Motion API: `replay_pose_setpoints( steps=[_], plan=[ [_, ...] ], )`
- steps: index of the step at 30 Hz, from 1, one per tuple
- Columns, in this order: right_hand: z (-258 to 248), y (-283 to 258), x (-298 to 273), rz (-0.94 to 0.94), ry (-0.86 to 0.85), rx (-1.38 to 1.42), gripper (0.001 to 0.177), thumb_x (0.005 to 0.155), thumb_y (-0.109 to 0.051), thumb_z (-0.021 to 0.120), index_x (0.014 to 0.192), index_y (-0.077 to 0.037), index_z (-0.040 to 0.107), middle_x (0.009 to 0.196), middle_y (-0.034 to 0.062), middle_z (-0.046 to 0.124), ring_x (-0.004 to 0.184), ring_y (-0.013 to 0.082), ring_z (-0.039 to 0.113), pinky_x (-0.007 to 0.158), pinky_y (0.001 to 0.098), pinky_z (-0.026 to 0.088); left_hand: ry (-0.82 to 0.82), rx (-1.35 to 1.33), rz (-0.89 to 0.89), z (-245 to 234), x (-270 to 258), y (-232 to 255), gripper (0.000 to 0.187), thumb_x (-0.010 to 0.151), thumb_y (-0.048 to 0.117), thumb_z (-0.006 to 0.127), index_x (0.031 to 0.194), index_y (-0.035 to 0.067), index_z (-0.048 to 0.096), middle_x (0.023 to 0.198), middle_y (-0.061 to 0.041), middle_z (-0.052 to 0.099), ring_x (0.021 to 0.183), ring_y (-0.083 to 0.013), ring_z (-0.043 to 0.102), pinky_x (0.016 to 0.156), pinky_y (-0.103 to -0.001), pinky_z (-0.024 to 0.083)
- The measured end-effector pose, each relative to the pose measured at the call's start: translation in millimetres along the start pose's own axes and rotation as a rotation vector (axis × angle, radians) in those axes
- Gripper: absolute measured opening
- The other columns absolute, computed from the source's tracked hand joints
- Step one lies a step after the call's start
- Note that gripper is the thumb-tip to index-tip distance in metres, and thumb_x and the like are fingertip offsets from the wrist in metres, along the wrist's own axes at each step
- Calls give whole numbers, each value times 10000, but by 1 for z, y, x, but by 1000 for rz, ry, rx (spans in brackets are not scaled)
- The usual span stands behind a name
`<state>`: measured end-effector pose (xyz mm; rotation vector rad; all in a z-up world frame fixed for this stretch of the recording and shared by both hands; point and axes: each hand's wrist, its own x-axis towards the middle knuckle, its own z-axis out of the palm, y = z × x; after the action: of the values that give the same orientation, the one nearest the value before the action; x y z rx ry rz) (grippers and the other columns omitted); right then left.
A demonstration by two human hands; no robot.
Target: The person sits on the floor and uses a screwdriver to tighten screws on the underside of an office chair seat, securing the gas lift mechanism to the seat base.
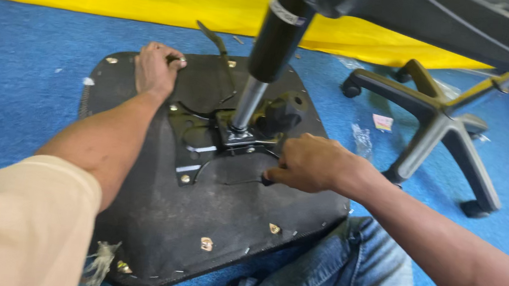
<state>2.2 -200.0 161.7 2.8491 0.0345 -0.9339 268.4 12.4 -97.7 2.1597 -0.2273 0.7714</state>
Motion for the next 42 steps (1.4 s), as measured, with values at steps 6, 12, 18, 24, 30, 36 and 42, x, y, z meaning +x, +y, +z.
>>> replay_pose_setpoints(
  steps=[6,12,18,24,30,36,42],
  plan=[
    [-7,-14,-3,48,-64,-50,532,933,-591,571,968,-105,785,940,165,778,959,351,753,915,482,575,-154,-51,-191,4,3,-5,50,915,133,757,937,125,801,901,-66,778,862,-264,717,918,-415,481],
    [-22,-35,-17,-3,-31,-106,519,944,-553,589,960,-74,786,930,165,760,945,343,742,906,481,572,-176,-20,-174,-3,1,-4,110,895,175,787,1001,153,809,922,-70,773,887,-254,714,914,-408,461],
    [-68,-65,-32,-52,192,-211,411,918,-456,642,987,-59,725,865,163,748,826,336,764,809,500,601,-125,190,-161,7,-2,-11,157,872,280,814,994,181,822,1087,-89,688,1120,-299,561,1002,-454,362],
    [-106,-80,-8,-208,635,-377,328,881,-351,720,949,-31,742,872,193,734,792,393,723,694,526,559,-140,224,-179,15,0,-19,176,876,315,806,988,179,820,1107,-77,676,1153,-289,536,1037,-474,316],
    [-119,-100,82,-310,947,-298,349,769,-343,839,907,-36,748,932,191,719,835,402,716,665,517,557,-172,209,-192,8,-1,-13,132,866,282,799,970,203,824,1115,-60,679,1161,-276,545,1053,-464,323],
    [-109,-100,163,-250,977,-336,177,728,-91,769,903,-73,749,997,173,706,889,382,721,662,489,564,-196,198,-224,5,-1,-6,134,857,295,800,958,211,826,1134,-51,681,1173,-272,545,1058,-454,332],
    [-119,-102,210,-134,929,-269,174,747,-81,755,918,-110,752,983,154,743,942,370,726,709,477,570,-184,199,-224,7,1,-5,151,859,288,796,983,206,820,1148,-55,678,1176,-270,541,1056,-458,327]
  ],
)
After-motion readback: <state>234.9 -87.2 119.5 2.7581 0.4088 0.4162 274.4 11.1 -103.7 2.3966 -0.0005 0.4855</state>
